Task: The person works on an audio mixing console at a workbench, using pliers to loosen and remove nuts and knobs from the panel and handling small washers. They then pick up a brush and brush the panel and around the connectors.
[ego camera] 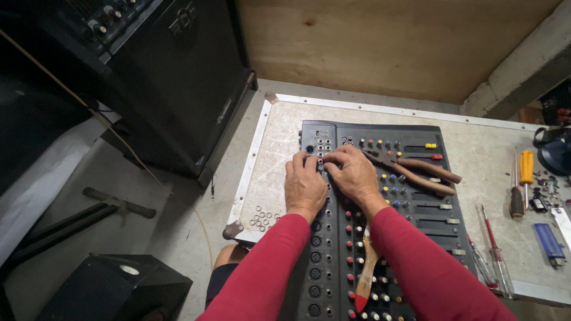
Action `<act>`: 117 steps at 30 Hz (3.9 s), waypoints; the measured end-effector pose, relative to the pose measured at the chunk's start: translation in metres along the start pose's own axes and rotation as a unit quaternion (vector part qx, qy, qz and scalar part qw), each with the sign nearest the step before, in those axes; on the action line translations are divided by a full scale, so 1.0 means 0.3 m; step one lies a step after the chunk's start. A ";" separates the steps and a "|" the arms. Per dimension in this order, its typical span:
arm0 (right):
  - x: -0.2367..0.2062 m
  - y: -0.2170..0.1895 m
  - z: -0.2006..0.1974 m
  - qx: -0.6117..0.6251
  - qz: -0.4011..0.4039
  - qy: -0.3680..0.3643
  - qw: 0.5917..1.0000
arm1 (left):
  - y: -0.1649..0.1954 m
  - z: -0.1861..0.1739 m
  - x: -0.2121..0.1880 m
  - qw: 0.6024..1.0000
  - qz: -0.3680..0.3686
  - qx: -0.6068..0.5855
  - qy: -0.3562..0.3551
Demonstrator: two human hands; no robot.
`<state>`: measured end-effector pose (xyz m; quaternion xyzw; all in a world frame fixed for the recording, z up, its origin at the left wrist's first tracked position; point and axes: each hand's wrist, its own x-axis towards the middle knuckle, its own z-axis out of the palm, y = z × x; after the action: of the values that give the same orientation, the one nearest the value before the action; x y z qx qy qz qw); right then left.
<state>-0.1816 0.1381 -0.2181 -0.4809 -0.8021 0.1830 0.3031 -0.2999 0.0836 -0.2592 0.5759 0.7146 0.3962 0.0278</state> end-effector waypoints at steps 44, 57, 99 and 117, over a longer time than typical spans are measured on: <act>0.000 -0.050 -0.024 -0.007 0.019 0.027 0.999 | 0.005 -0.006 0.005 1.000 -0.003 -0.002 0.003; 0.001 -0.079 -0.051 0.069 0.084 0.006 0.994 | 0.009 -0.005 0.005 1.000 -0.004 -0.001 0.003; -0.854 -0.224 -0.170 0.485 0.255 0.183 0.816 | 0.227 -0.421 -0.592 0.915 -0.111 -0.389 -0.002; -0.895 -0.308 -0.185 0.245 0.157 0.093 0.952 | 0.157 -0.473 -0.698 0.731 -0.330 -0.573 -0.168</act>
<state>-0.1109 -0.1423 -0.2058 -0.5266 -0.6153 0.3732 0.4527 -0.2623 -0.1681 -0.2210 0.2360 0.4811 0.5934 0.6007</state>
